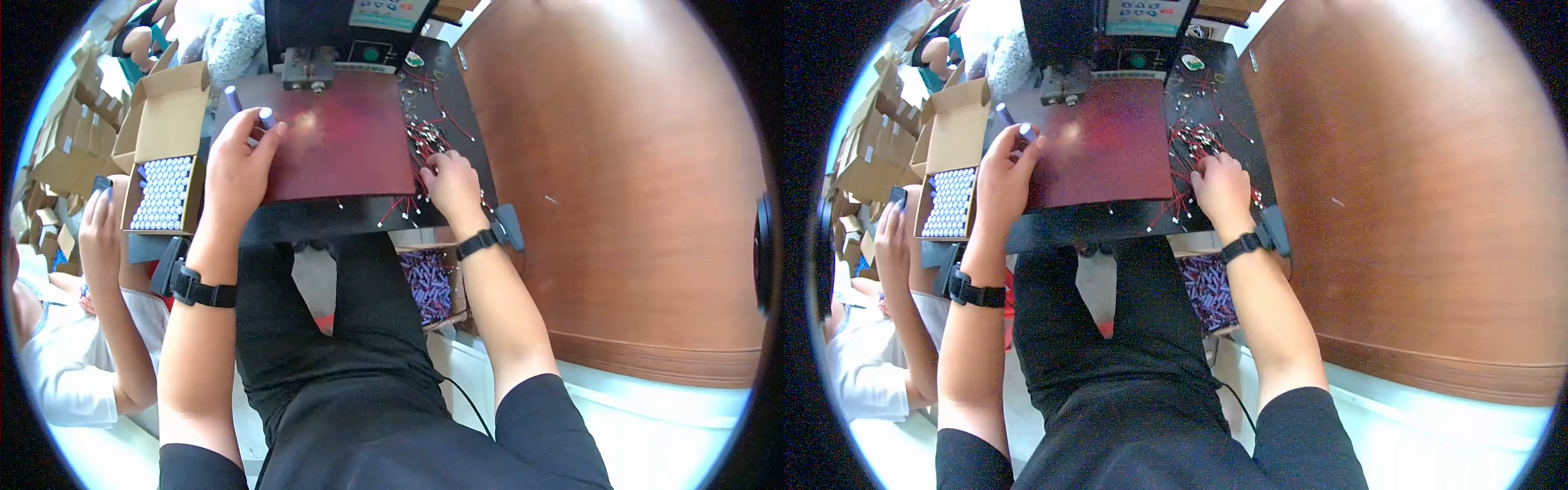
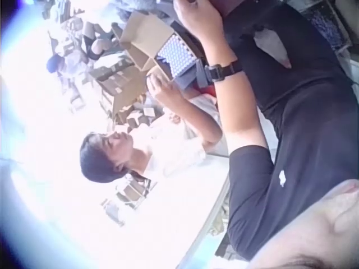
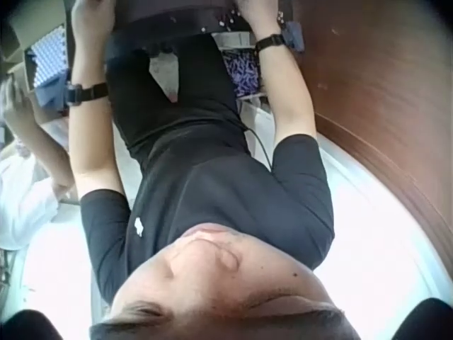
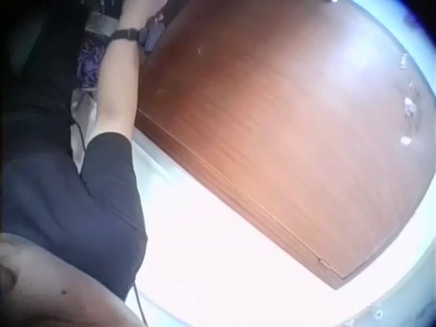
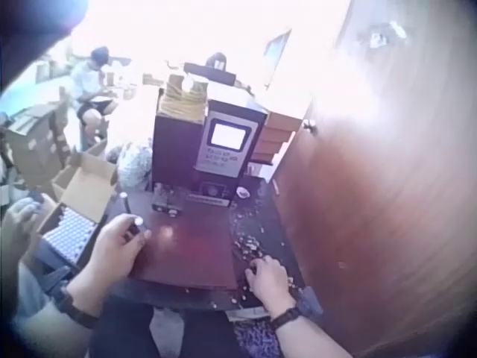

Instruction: The person picks up a battery and a wire, aligns the wire against the battery terminal, and welds them together using a spot welding machine. This process is repeated for several batteries, which are then placed into a box.

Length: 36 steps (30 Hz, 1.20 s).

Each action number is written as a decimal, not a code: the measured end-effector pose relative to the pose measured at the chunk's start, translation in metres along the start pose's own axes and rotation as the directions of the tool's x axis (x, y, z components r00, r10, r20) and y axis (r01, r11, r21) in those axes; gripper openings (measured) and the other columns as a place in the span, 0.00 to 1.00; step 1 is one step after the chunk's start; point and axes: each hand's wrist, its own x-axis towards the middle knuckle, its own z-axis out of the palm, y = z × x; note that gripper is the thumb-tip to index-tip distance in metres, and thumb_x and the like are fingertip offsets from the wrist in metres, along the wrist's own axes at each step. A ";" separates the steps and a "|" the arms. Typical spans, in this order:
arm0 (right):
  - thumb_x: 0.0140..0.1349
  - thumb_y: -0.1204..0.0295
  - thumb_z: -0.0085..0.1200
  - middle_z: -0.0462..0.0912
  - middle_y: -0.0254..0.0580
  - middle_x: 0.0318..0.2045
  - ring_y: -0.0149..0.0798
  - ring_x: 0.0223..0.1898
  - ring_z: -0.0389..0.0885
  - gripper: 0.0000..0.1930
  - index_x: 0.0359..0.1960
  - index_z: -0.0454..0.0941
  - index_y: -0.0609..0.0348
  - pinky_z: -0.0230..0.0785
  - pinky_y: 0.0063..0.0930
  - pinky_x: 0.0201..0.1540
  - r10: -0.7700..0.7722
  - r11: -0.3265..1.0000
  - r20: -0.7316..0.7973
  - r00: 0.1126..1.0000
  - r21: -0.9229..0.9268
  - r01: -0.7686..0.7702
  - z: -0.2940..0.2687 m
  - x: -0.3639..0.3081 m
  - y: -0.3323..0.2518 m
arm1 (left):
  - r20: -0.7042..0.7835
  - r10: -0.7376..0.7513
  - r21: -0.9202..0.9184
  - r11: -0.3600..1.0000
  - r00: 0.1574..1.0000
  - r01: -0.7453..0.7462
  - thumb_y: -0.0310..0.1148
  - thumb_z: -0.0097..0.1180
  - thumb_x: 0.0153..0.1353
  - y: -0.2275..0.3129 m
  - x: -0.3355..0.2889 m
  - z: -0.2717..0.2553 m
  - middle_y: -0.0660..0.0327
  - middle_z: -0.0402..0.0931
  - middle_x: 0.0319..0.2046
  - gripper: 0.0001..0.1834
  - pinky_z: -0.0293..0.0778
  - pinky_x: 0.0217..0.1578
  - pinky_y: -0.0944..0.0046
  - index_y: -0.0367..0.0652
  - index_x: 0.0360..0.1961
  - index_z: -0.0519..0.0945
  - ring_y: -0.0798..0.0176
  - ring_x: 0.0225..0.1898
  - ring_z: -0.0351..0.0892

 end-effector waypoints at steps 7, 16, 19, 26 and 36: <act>0.63 0.67 0.58 0.85 0.48 0.36 0.57 0.42 0.84 0.06 0.34 0.84 0.54 0.76 0.53 0.45 -0.013 0.981 0.024 1.000 -0.196 0.018 0.014 0.016 0.007 | 0.016 0.013 -0.060 0.998 1.000 -0.012 0.34 0.63 0.67 -0.002 -0.001 -0.003 0.47 0.83 0.37 0.16 0.78 0.37 0.59 0.33 0.49 0.81 0.52 0.34 0.85; 0.62 0.68 0.60 0.83 0.48 0.41 0.56 0.46 0.81 0.08 0.38 0.83 0.58 0.74 0.51 0.49 0.016 1.000 -0.107 0.994 0.021 -0.014 0.016 0.002 -0.003 | -0.075 0.121 0.022 0.993 0.990 -0.120 0.32 0.65 0.63 0.007 -0.025 -0.015 0.51 0.81 0.43 0.12 0.73 0.50 0.55 0.36 0.43 0.84 0.49 0.47 0.79; 0.62 0.69 0.61 0.83 0.47 0.43 0.54 0.48 0.80 0.08 0.39 0.84 0.58 0.73 0.49 0.52 0.032 0.997 -0.140 0.990 0.069 -0.023 0.019 -0.001 -0.001 | -0.039 0.100 0.043 0.994 0.994 -0.098 0.31 0.66 0.63 0.012 -0.042 -0.022 0.53 0.80 0.42 0.12 0.75 0.47 0.59 0.35 0.44 0.84 0.55 0.43 0.80; 0.63 0.73 0.60 0.82 0.47 0.46 0.53 0.51 0.79 0.06 0.40 0.83 0.59 0.71 0.46 0.56 0.058 0.975 -0.196 0.979 0.221 -0.014 0.042 -0.007 -0.003 | -0.236 -0.118 0.011 0.992 0.964 0.124 0.28 0.63 0.66 -0.019 -0.053 -0.049 0.57 0.81 0.42 0.11 0.76 0.48 0.64 0.33 0.47 0.86 0.62 0.40 0.82; 0.63 0.73 0.60 0.81 0.46 0.48 0.52 0.53 0.77 0.07 0.41 0.83 0.57 0.68 0.46 0.58 0.059 0.965 -0.266 0.962 0.260 0.013 0.058 -0.011 0.005 | -0.240 -0.209 -0.138 0.974 0.948 0.180 0.35 0.61 0.71 -0.043 -0.025 -0.049 0.60 0.86 0.42 0.16 0.71 0.54 0.66 0.31 0.49 0.84 0.69 0.46 0.80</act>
